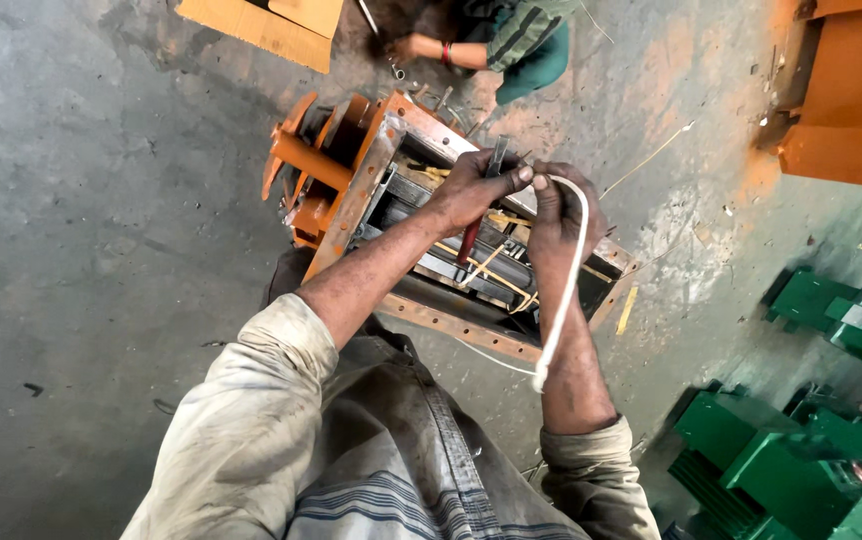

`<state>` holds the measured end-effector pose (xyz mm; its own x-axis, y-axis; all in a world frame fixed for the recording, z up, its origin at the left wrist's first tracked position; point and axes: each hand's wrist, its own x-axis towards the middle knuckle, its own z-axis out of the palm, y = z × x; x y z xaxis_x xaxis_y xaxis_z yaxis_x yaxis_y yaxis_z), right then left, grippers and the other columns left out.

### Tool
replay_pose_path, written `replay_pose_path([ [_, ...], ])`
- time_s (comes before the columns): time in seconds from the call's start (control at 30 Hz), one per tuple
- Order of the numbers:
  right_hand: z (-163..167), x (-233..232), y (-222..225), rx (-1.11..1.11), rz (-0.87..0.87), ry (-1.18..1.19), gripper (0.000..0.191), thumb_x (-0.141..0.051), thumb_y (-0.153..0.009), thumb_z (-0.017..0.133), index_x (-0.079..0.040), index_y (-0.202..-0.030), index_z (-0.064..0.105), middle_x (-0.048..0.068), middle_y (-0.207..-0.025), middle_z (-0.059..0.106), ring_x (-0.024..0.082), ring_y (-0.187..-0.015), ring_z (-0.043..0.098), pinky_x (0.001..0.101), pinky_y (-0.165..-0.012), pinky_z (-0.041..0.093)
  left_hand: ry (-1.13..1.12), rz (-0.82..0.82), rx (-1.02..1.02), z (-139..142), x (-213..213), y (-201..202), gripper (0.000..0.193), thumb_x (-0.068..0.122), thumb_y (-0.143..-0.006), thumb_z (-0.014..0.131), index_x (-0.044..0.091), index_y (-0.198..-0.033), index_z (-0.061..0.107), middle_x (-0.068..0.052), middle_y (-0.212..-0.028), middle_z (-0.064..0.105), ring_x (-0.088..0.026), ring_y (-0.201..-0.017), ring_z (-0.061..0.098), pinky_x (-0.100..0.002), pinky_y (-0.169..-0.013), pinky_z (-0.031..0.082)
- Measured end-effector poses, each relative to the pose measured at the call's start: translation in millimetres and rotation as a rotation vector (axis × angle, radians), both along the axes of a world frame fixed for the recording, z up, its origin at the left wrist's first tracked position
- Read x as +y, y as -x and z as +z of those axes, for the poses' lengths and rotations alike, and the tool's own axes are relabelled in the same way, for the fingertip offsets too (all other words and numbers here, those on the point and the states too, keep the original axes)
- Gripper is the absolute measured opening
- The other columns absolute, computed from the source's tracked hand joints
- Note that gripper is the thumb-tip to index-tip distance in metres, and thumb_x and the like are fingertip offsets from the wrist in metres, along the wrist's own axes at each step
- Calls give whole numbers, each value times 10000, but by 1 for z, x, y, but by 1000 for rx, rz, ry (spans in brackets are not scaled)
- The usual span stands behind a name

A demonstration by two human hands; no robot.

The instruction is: The person cuts a white cable with pliers and routes it into an orange metal enclosure, threading the wire through openings and positioning it inside the housing. They repeatedly pull, bend, and trim the cable while working over the open enclosure on the floor.

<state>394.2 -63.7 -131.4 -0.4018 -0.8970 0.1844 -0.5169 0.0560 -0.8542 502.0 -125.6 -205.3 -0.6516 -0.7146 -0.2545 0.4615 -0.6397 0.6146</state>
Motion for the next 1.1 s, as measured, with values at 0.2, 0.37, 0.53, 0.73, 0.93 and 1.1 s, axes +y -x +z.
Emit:
replay_pose_path([
  [0.2,-13,-16,-18,-129,-38,-159,131,-33,-988,761,-10,-1106,709,77,-1114,729,151,-1021,655,291,-923,551,5,-182,-270,-11,-17,-32,336,292,-899,780,59,-1138,740,-5,-1009,763,-86,-927,682,-261,-824,554],
  [0.37,-22,-25,-40,67,-23,-136,132,-27,-932,769,-34,-1063,750,70,-1082,711,174,-996,666,302,-877,554,-59,-187,-300,-18,-24,-43,296,176,-899,766,6,-1140,780,-64,-949,732,-143,-833,624,-296,-733,507],
  [0.53,-20,-28,-64,266,-50,-493,180,8,-958,764,-57,-1124,790,88,-950,672,228,-882,649,361,-796,538,-131,-90,-165,-15,-29,-39,329,-7,-760,618,13,-1060,751,-17,-978,775,-127,-858,695,-290,-729,539],
  [0.73,2,-20,-53,43,-72,-265,478,-40,-857,806,-65,-1305,642,94,-1042,620,157,-879,649,270,-711,584,12,-428,-649,-19,-37,-47,253,103,-850,645,-10,-1044,762,-119,-861,702,-212,-770,634,-356,-680,493],
  [0.93,-15,-31,-42,127,90,-148,88,-1,-995,729,-41,-1073,721,90,-991,739,150,-818,741,283,-713,594,125,-345,-651,-28,-35,-55,355,150,-757,722,113,-1104,784,-48,-1009,763,-183,-968,699,-339,-846,530],
  [1.1,-23,-33,-46,176,91,-161,73,-47,-980,762,-31,-1022,705,83,-917,752,154,-760,761,275,-669,595,27,-422,-789,-29,-35,-61,339,222,-854,738,144,-1184,755,-71,-1064,742,-185,-983,688,-351,-865,543],
])
